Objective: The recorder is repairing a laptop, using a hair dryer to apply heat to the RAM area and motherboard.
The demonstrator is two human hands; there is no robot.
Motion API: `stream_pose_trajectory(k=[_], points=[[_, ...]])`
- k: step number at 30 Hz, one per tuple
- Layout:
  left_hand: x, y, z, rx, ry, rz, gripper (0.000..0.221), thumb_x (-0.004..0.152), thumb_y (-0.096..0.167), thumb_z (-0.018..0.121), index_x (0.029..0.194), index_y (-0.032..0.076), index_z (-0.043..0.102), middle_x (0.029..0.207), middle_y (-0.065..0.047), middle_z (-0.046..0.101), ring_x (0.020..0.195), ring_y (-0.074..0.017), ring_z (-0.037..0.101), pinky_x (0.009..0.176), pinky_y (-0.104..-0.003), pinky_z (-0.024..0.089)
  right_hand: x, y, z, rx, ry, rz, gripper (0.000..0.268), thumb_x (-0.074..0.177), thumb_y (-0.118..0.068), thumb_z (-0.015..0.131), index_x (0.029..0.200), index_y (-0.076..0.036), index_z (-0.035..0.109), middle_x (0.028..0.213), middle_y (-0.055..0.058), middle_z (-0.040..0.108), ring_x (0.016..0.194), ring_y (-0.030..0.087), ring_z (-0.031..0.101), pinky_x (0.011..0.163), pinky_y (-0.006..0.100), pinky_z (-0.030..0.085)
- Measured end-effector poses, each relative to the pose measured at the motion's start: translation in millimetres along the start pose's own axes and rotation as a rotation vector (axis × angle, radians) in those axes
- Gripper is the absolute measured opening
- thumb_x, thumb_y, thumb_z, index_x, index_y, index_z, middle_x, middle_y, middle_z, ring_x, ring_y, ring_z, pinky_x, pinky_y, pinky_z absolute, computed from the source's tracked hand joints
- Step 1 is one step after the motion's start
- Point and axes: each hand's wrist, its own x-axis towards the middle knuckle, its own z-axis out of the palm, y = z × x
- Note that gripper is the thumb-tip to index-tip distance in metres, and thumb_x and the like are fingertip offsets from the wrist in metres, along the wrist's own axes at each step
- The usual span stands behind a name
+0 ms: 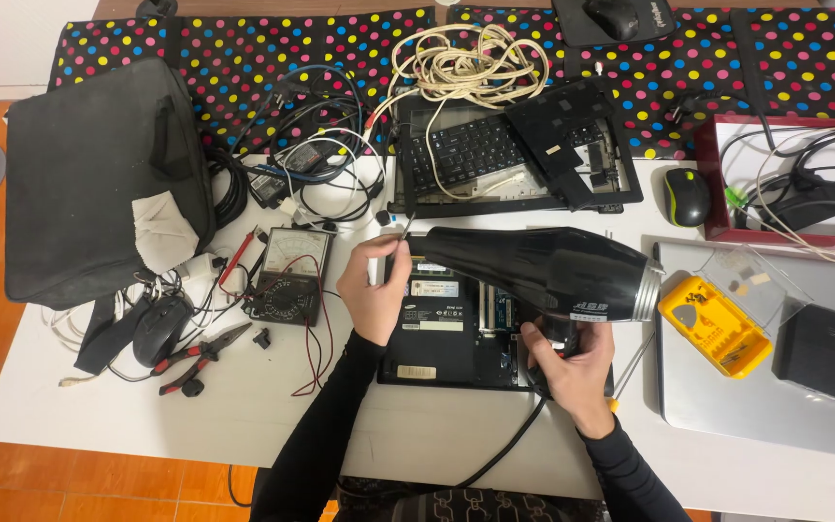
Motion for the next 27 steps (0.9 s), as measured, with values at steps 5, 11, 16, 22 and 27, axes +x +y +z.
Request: stream_pose_trajectory(k=[5,11,16,22,27], points=[[4,-7,-1,-0.109,-0.052,-0.134,0.013,0.097,0.012,0.076,0.104,0.002,0.070,0.108,-0.009,0.077,0.092,-0.0104,0.068,0.080,-0.025,0.052,2,-9,2,-0.013,0.008,-0.004,0.044,0.085,0.007,0.072,0.121,-0.001,0.048,0.084,0.008,0.067,0.058,0.012,0.064,0.050,0.024,0.052],[5,-11,-1,-0.267,-0.051,-0.111,0.016,0.100,0.013,0.074,0.109,0.002,0.068,0.101,-0.003,0.066,0.086,-0.0076,0.060,0.080,-0.023,0.050,1,-3,1,-0.046,-0.005,-0.002,0.043,0.086,0.006,0.074,0.121,0.000,0.049,0.086,0.007,0.068,0.059,0.011,0.064,0.052,0.023,0.051],[4,-11,1,-0.354,-0.052,-0.275,0.017,0.098,0.013,0.074,0.111,0.002,0.067,0.095,-0.006,0.072,0.084,-0.0083,0.064,0.077,-0.023,0.050,0,-5,2,-0.033,-0.020,-0.005,0.044,0.086,0.005,0.074,0.122,-0.001,0.049,0.086,0.007,0.068,0.059,0.010,0.064,0.052,0.022,0.051],[7,-10,3,-0.511,-0.099,-0.279,0.022,0.098,0.011,0.072,0.115,0.000,0.064,0.099,-0.008,0.072,0.090,-0.0122,0.070,0.084,-0.027,0.056,0,-4,1,-0.022,-0.027,-0.001,0.043,0.087,0.005,0.073,0.121,-0.001,0.049,0.087,0.007,0.069,0.059,0.011,0.064,0.051,0.023,0.051],[7,-10,4,-0.519,-0.109,-0.291,0.025,0.099,0.012,0.072,0.120,-0.001,0.066,0.099,-0.008,0.072,0.090,-0.0117,0.069,0.086,-0.029,0.059,1,-6,1,0.006,0.006,0.009,0.043,0.089,0.006,0.072,0.124,0.000,0.047,0.091,0.009,0.067,0.060,0.012,0.064,0.051,0.025,0.052]])
